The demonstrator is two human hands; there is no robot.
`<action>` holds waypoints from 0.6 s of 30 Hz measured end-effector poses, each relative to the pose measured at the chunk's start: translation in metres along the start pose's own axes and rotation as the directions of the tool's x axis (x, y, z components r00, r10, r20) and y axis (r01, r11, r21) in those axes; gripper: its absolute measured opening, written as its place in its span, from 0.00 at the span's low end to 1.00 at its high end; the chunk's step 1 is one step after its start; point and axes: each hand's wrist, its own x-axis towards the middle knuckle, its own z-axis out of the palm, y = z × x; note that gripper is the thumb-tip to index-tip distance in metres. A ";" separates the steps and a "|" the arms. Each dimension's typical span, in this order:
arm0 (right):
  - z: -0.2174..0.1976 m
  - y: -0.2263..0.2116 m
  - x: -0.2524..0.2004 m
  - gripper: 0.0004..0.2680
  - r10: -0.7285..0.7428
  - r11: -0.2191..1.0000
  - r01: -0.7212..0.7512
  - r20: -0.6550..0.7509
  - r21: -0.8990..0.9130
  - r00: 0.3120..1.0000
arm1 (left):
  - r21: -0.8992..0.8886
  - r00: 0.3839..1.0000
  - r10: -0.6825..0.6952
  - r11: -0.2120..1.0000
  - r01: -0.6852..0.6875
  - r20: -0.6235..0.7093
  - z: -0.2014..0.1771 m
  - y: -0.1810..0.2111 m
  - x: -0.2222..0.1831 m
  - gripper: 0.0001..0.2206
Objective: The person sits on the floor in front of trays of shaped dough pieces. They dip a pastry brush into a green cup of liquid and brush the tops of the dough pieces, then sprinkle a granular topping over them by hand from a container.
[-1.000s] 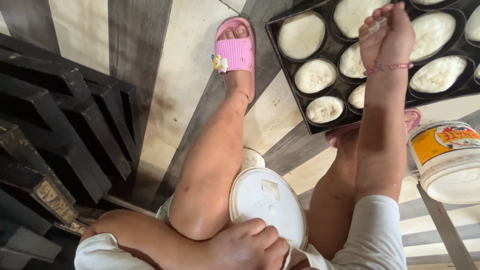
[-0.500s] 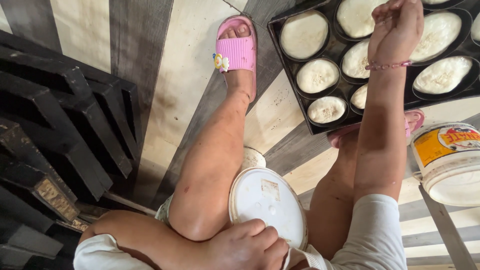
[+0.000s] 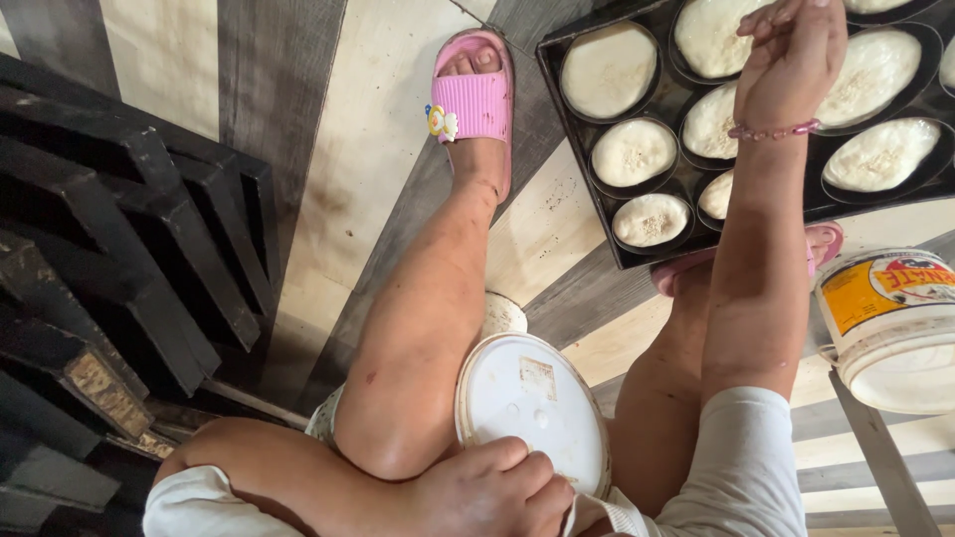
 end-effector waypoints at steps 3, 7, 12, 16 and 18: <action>-0.002 0.003 0.001 0.09 0.001 1.000 -0.001 -0.001 0.031 1.000 | 0.013 1.000 0.001 1.000 0.000 -0.019 0.000 0.000 0.000 0.07; -0.003 0.002 -0.001 0.10 -0.020 0.999 0.023 0.070 -0.039 0.997 | -0.008 1.000 -0.001 1.000 0.001 -0.018 -0.001 0.000 0.001 0.07; 0.001 0.000 -0.004 0.11 -0.022 0.994 0.032 0.099 -0.102 0.995 | -0.032 1.000 0.005 0.999 -0.005 -0.004 -0.004 -0.002 0.002 0.07; 0.000 0.000 -0.002 0.11 -0.024 0.996 0.032 0.100 -0.081 0.995 | -0.026 1.000 0.004 1.000 -0.005 -0.012 -0.002 -0.001 0.001 0.07; 0.000 0.001 -0.001 0.11 -0.031 0.997 0.038 0.100 -0.070 0.994 | -0.022 1.000 0.000 1.000 0.000 -0.019 -0.001 0.000 0.001 0.07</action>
